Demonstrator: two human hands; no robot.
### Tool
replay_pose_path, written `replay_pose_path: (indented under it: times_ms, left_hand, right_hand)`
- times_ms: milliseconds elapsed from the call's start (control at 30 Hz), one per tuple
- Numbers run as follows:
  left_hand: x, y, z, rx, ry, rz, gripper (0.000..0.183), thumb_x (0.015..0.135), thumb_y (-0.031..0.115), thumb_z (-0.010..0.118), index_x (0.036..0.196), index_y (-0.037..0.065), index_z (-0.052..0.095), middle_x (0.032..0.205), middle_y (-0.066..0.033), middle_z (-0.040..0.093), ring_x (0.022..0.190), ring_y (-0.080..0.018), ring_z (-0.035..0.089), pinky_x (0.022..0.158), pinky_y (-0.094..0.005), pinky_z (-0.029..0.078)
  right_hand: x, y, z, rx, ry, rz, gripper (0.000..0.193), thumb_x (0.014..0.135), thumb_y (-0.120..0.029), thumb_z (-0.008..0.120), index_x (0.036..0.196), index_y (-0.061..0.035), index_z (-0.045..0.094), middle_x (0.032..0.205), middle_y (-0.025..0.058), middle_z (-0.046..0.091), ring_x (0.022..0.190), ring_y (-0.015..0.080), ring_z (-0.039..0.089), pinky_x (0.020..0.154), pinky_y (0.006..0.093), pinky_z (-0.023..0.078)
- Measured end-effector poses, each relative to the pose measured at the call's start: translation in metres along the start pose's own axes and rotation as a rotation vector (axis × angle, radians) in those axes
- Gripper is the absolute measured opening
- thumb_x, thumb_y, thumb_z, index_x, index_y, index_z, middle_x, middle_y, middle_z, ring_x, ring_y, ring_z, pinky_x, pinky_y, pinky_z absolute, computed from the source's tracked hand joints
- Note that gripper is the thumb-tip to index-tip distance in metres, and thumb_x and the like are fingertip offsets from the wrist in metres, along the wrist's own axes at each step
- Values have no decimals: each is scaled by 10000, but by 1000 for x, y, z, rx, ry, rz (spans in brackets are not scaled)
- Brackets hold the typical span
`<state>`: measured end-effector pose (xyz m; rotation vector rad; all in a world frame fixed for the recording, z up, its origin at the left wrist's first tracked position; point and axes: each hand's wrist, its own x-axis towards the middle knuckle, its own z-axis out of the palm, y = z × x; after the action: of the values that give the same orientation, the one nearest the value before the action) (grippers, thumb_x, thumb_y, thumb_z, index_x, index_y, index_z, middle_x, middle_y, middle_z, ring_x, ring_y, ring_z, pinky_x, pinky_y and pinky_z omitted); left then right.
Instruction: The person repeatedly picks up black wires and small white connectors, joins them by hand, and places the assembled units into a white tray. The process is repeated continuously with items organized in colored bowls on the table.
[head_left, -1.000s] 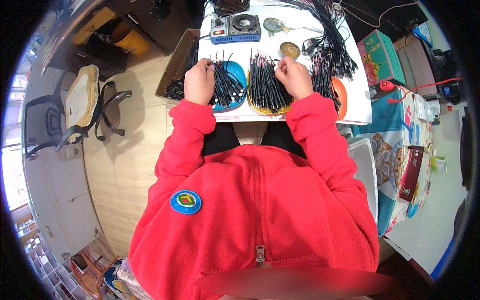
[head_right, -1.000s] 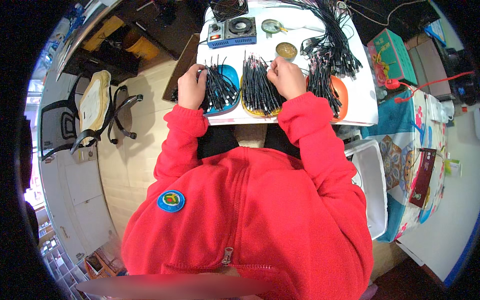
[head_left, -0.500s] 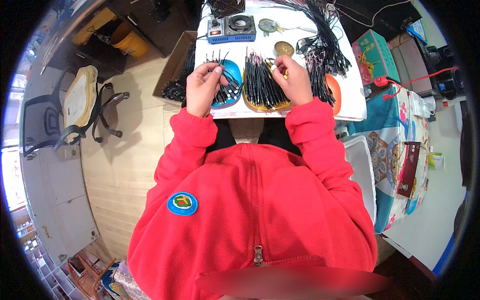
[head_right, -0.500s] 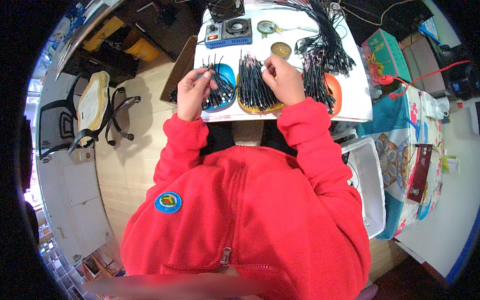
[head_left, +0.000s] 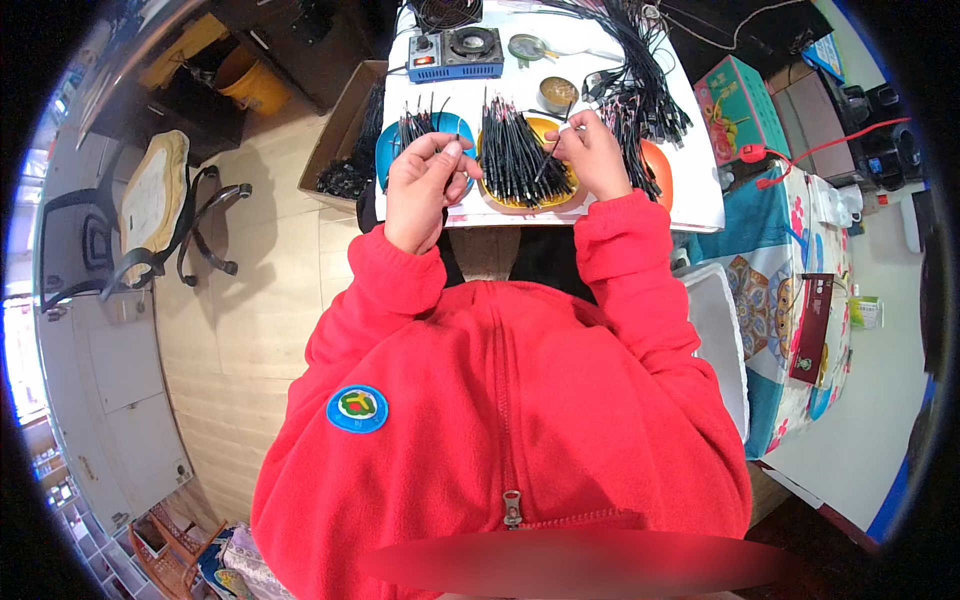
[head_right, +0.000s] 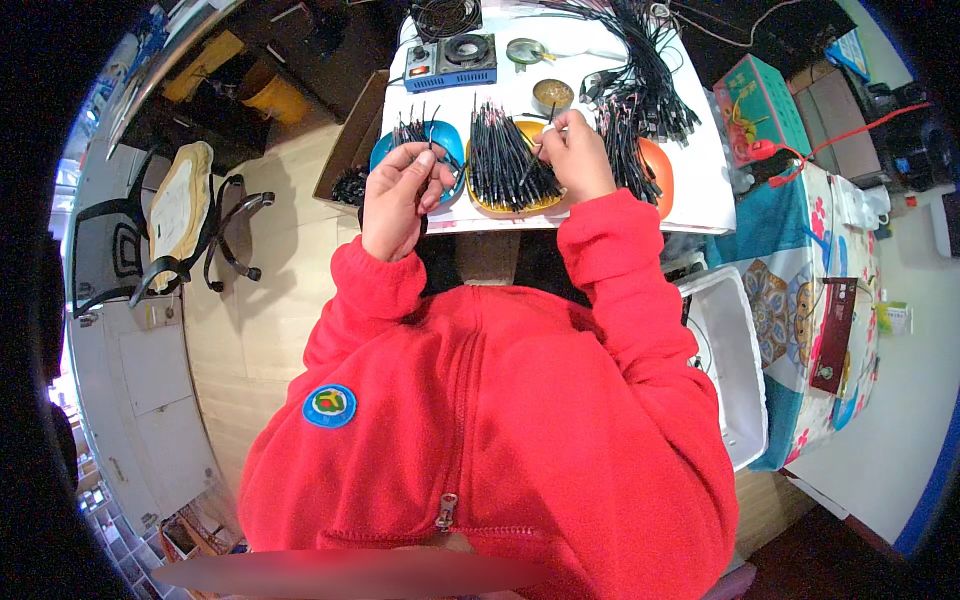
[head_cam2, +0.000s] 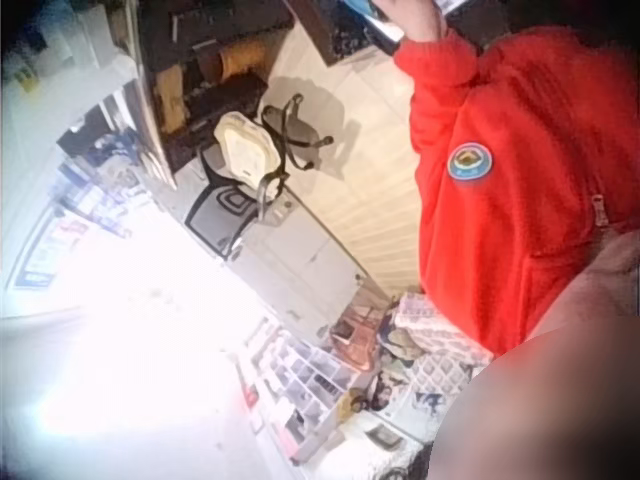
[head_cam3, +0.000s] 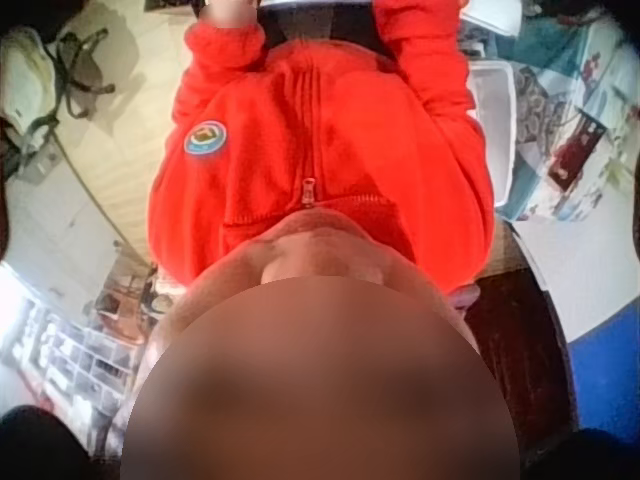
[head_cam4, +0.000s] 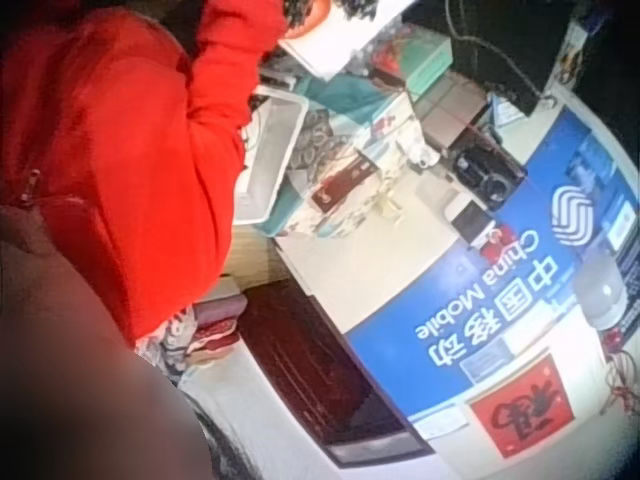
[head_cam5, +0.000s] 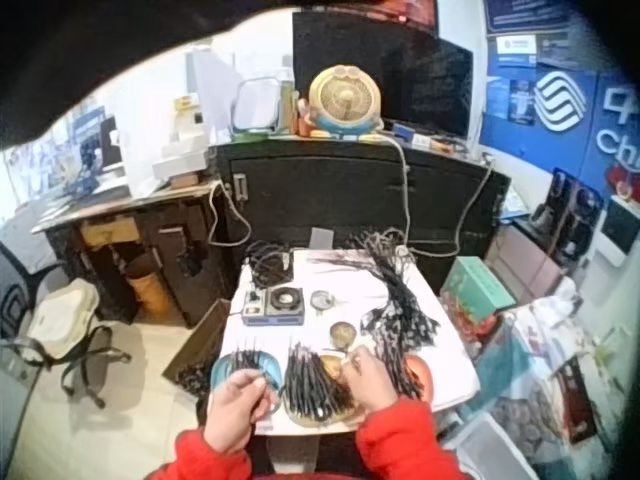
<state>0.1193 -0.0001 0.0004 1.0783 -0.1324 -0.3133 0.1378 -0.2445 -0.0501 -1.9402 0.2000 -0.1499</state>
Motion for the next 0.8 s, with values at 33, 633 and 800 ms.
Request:
replay_pose_path:
  times_ms: [33, 633, 800]
  left_hand:
    - [-1, 0, 1, -1, 10, -2, 150, 960, 81, 493, 1034, -39, 546, 776, -108, 630, 517, -49, 399, 472, -181, 302]
    - [-25, 7, 43, -153, -4, -81, 149, 864, 6, 627, 997, -44, 670, 1035, -121, 678, 794, -95, 614, 674, -228, 513]
    - [-27, 5, 47, -67, -23, -21, 122, 865, 9, 626, 971, -41, 660, 982, -133, 685, 812, -123, 642, 684, -230, 526]
  right_hand:
    - [-1, -4, 0, 184, -43, 69, 102, 936, -85, 495, 954, 10, 464, 880, 156, 668, 846, 196, 680, 701, 285, 531]
    - [-107, -98, 16, 149, -203, -220, 103, 902, -58, 590, 932, 23, 535, 777, 33, 617, 700, 53, 567, 615, 210, 462]
    - [-108, -99, 4, 83, -179, -228, 120, 905, -69, 599, 970, 23, 558, 813, 39, 635, 730, 66, 593, 641, 215, 481]
